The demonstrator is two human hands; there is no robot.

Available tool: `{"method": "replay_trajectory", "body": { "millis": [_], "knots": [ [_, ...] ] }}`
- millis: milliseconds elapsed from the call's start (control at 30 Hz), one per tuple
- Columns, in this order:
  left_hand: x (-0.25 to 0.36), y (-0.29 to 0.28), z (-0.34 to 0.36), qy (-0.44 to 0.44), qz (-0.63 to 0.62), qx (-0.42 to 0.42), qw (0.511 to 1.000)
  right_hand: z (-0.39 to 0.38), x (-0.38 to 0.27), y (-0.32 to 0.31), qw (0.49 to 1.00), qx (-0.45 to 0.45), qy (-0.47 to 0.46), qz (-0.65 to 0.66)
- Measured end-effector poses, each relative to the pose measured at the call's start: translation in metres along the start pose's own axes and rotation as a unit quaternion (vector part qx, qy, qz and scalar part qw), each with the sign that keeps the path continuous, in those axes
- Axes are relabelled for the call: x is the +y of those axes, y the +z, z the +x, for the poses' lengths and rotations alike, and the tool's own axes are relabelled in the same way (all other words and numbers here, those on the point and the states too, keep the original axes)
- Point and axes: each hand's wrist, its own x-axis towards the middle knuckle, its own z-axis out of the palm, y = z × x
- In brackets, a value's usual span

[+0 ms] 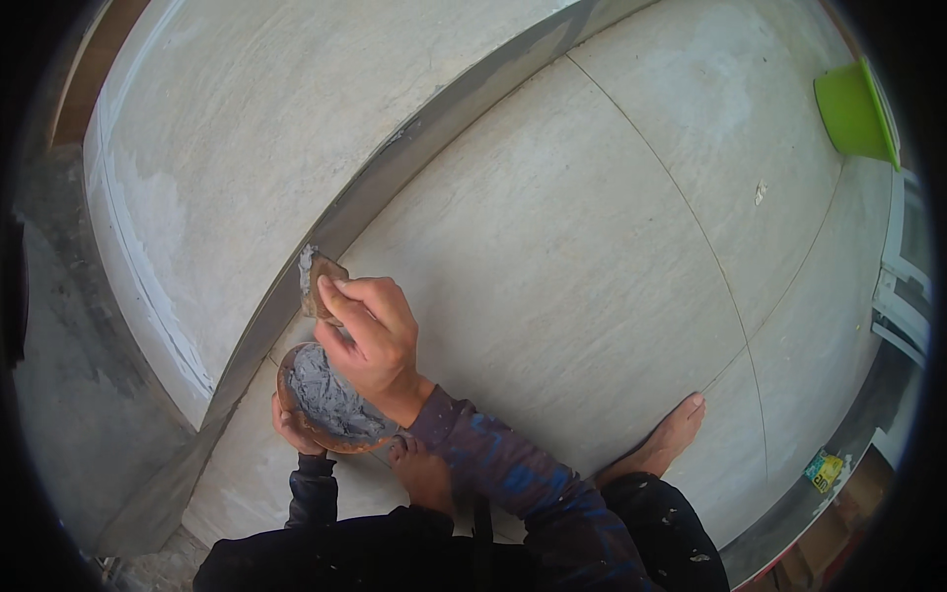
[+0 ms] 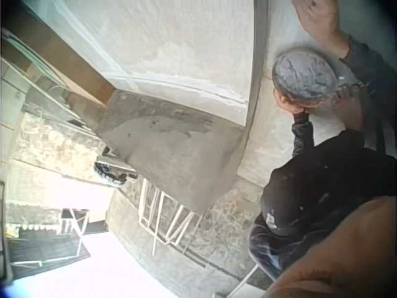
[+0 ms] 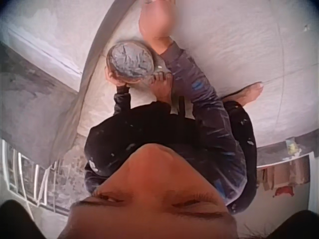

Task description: The person dips a small scraper into a bowl of grout and applies the mixture along the joints of the tiles.

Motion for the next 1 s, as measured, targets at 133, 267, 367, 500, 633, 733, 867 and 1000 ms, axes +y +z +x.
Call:
{"method": "replay_trajectory", "body": {
  "millis": [133, 267, 367, 500, 633, 733, 867, 1000],
  "knots": [
    [-0.004, -0.002, -0.001, 0.006, 0.009, -0.012, 1.0, 0.041, 0.024, -0.044, 0.991, 0.104, 0.079, 0.013],
    [-0.011, -0.006, -0.002, -0.002, -0.004, -0.009, 1.0, 0.099, 0.057, -0.05, 0.98, 0.167, 0.11, -0.004],
    [-0.021, -0.011, 0.001, 0.006, 0.002, -0.003, 1.0, 0.105, 0.058, -0.037, 0.975, 0.188, 0.117, -0.018],
    [-0.022, -0.024, -0.002, 0.008, 0.011, -0.008, 1.0, 0.068, 0.039, -0.014, 0.988, 0.136, 0.022, -0.072],
    [-0.019, -0.014, 0.001, 0.011, 0.01, -0.012, 1.0, 0.014, 0.015, 0.002, 0.996, 0.074, 0.011, -0.043],
    [-0.011, -0.008, -0.001, 0.014, 0.018, -0.007, 1.0, 0.001, 0.006, 0.006, 0.999, 0.002, 0.037, 0.038],
    [-0.011, -0.009, 0.002, 0.009, 0.003, -0.004, 1.0, 0.029, 0.034, -0.009, 0.993, 0.116, -0.025, 0.026],
    [-0.01, -0.002, 0.003, 0.018, 0.001, -0.008, 1.0, 0.073, 0.076, -0.037, 0.969, 0.142, -0.174, -0.105]
  ]
}}
